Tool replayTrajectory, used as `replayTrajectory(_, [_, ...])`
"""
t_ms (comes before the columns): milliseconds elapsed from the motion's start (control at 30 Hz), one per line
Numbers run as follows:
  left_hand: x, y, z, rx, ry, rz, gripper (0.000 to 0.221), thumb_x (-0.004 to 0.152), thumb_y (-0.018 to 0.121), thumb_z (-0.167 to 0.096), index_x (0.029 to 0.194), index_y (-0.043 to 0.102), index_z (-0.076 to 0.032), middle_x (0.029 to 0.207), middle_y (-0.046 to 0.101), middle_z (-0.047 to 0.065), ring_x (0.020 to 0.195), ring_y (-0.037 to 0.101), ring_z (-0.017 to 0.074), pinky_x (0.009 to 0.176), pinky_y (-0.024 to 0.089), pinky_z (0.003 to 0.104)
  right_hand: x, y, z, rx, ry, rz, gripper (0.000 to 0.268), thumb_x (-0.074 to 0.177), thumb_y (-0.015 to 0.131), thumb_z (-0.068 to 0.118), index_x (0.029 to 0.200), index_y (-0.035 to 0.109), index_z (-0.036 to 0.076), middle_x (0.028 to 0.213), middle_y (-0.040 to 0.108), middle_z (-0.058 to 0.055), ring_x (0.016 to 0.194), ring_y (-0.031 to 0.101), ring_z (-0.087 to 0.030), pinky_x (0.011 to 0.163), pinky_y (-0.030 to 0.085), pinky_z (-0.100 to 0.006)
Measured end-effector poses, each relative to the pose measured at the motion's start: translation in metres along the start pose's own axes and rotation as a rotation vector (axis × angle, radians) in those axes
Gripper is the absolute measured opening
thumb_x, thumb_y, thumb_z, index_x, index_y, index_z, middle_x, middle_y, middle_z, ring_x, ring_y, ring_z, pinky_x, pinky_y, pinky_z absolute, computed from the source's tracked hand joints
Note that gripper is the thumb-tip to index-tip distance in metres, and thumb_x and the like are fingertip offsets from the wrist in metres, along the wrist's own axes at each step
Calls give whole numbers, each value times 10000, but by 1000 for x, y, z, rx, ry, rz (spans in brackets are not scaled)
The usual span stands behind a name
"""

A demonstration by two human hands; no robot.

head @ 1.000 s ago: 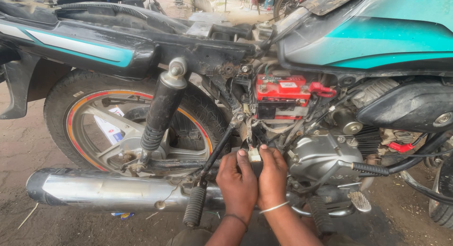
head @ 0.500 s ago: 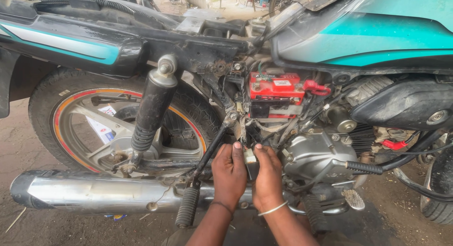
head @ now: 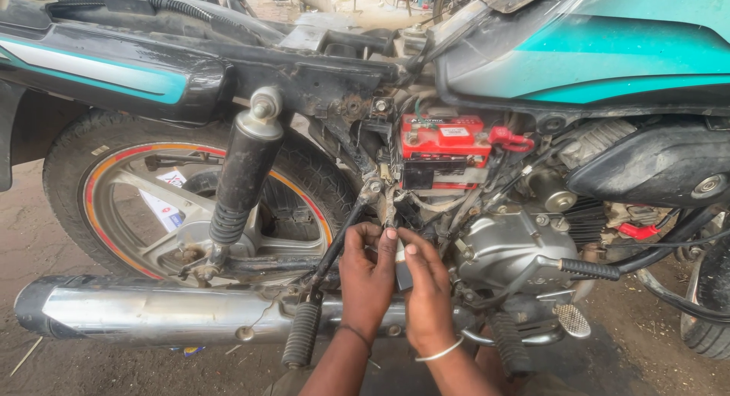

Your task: The person works on the electrical area of a motorcycle beside the battery, handling a small relay-like component and its wiring. They use a screwdriver on the component, connect it to the bike's wiring, secure it near the battery, and then work on a red connector near the engine.

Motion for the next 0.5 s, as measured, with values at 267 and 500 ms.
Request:
replayTrajectory(267, [-35,7,-9,139,507,-191,462,1041,571,-400,1161,613,44,1144,625,186,1049,644,323,881,517,421,20,-5,-9,-63,-117,205,384,1021,425,314,1110,663,26,1032,647,-83,958,600,-170,864,492,-334])
replayTrajectory(500, [-15,10,7,68,248,-312,421,1038,484,-366,904,617,10,880,642,173,826,646,325,751,502,435,34,1,-17,38,-91,145,363,1032,443,293,959,650,5,904,660,-83,860,625,-173,806,506,-336])
Point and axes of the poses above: each hand's wrist, its own x-axis towards the middle knuckle, its own y-axis out of the palm, z = x × y, the point moved 2 cm from there along x, towards the middle knuckle
